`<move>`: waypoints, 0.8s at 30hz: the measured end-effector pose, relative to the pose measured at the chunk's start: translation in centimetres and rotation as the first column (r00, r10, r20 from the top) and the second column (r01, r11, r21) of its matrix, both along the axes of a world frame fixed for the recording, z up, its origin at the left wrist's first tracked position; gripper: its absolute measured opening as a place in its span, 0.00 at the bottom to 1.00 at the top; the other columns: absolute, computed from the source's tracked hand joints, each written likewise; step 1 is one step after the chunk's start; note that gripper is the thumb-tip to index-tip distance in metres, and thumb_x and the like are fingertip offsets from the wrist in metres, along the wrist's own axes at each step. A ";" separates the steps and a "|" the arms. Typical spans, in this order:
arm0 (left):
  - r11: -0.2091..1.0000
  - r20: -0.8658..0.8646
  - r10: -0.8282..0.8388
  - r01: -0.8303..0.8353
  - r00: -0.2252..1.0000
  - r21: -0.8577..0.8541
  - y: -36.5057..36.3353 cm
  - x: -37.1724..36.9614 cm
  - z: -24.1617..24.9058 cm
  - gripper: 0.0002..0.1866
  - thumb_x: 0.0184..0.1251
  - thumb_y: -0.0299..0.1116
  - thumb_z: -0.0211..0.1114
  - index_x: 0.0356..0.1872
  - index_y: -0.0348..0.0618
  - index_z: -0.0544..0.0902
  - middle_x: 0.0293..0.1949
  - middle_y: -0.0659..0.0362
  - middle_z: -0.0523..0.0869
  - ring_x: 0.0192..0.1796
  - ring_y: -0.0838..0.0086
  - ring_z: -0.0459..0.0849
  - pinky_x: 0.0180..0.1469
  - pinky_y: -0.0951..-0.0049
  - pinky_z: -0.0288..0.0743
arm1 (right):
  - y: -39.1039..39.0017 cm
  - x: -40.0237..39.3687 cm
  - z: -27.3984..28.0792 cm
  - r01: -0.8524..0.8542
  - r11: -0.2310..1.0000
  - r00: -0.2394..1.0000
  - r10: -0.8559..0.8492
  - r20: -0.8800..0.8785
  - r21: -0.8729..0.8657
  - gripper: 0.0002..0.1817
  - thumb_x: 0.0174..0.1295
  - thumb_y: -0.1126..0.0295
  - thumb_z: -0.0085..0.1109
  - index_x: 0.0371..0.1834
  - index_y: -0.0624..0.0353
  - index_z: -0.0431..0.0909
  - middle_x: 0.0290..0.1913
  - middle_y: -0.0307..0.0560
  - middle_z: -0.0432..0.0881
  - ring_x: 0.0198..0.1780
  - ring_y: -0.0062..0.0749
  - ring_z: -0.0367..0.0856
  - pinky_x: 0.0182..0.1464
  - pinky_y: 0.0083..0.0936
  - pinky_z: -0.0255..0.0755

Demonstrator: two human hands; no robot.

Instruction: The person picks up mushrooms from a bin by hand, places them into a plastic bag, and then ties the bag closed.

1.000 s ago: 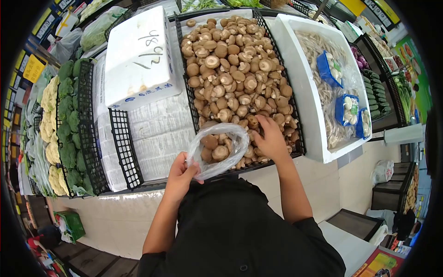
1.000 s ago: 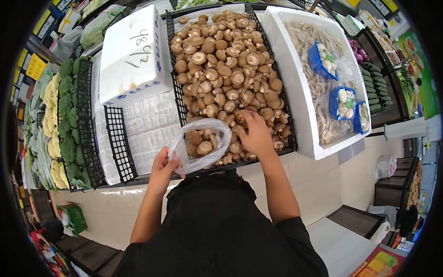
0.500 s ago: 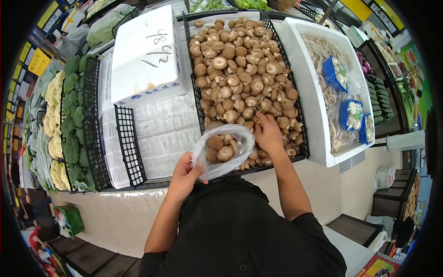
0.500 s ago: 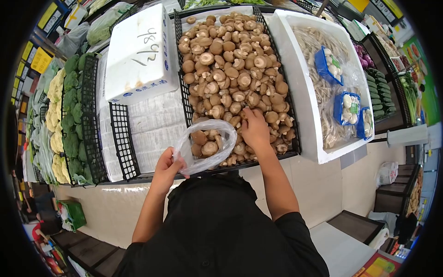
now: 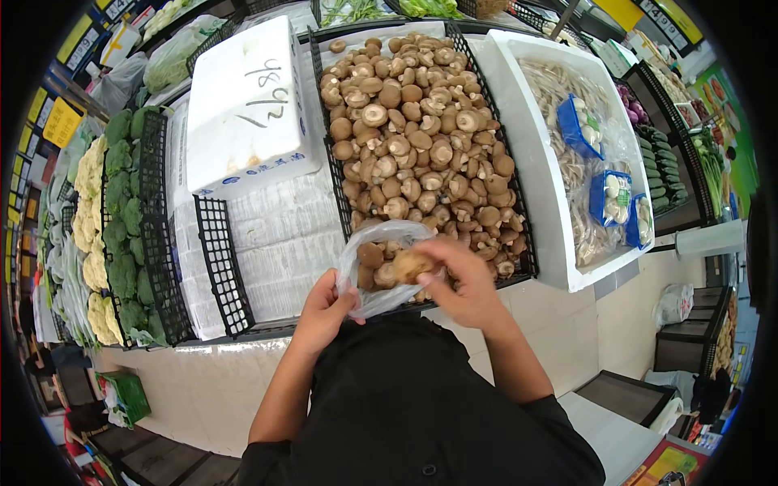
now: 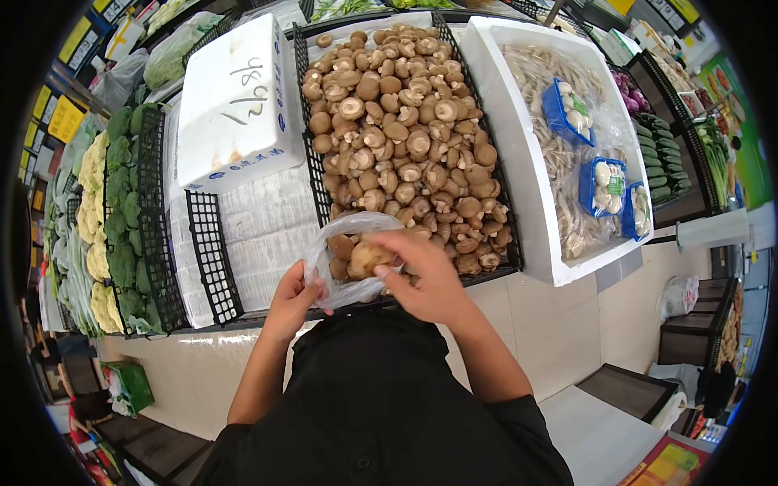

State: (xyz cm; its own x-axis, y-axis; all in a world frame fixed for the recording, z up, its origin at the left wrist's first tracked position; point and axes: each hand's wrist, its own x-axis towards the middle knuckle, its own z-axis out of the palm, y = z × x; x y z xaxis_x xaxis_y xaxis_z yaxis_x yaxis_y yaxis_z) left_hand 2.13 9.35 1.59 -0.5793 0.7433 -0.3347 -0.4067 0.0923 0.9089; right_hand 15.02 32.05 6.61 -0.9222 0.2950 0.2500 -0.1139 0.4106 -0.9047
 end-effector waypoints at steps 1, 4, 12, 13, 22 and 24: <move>1.000 0.002 -0.010 0.010 1.000 0.003 0.0 0.0 -0.1 0.07 0.79 0.32 0.58 0.48 0.39 0.75 0.34 0.62 0.81 0.34 0.79 0.82 0.36 0.73 0.83 | -0.8 -0.3 -0.6 -0.011 0.999 1.000 0.010 0.029 0.044 0.22 0.64 0.77 0.63 0.62 0.61 0.77 0.55 0.49 0.81 0.50 0.35 0.82 0.51 0.28 0.77; 1.000 0.007 -0.009 0.009 1.000 0.014 0.3 0.1 0.0 0.07 0.78 0.31 0.58 0.49 0.39 0.75 0.34 0.61 0.81 0.34 0.79 0.82 0.36 0.73 0.83 | -1.9 -0.6 -2.8 -0.026 0.987 0.998 0.016 0.068 0.157 0.21 0.64 0.78 0.62 0.62 0.60 0.77 0.55 0.49 0.81 0.48 0.37 0.83 0.49 0.28 0.78; 1.000 -0.005 -0.003 0.003 1.000 -0.001 -0.5 -0.1 0.1 0.08 0.78 0.31 0.57 0.51 0.39 0.75 0.34 0.61 0.82 0.34 0.79 0.82 0.36 0.73 0.83 | 0.8 0.0 -2.7 0.182 0.930 0.983 -0.182 -0.030 0.320 0.24 0.65 0.73 0.62 0.65 0.61 0.74 0.56 0.56 0.79 0.57 0.52 0.79 0.60 0.39 0.73; 1.000 -0.008 0.001 -0.001 1.000 -0.005 -0.7 -0.1 0.1 0.08 0.79 0.31 0.57 0.51 0.39 0.75 0.34 0.61 0.82 0.34 0.79 0.82 0.36 0.72 0.83 | 1.2 0.1 -3.2 0.207 0.938 0.977 -0.211 -0.017 0.278 0.25 0.65 0.73 0.62 0.66 0.61 0.73 0.57 0.57 0.78 0.58 0.52 0.78 0.61 0.39 0.73; 0.947 -0.741 -0.081 -0.181 0.667 -0.266 -2.5 0.9 2.9 0.15 0.71 0.31 0.64 0.53 0.35 0.74 0.46 0.52 0.82 0.47 0.66 0.82 0.50 0.63 0.78 | 1.5 -0.6 -4.0 0.243 0.960 0.958 -0.259 0.119 0.136 0.28 0.64 0.75 0.61 0.68 0.64 0.69 0.60 0.57 0.76 0.62 0.48 0.77 0.66 0.38 0.70; 0.954 -0.884 0.053 -0.285 0.464 -0.092 -2.6 2.2 7.9 0.23 0.64 0.31 0.68 0.58 0.33 0.74 0.57 0.46 0.79 0.58 0.56 0.79 0.57 0.60 0.75 | 1.6 -0.6 -4.0 0.239 0.962 0.961 -0.254 0.109 0.134 0.28 0.64 0.75 0.61 0.68 0.64 0.69 0.60 0.58 0.76 0.62 0.49 0.77 0.66 0.38 0.70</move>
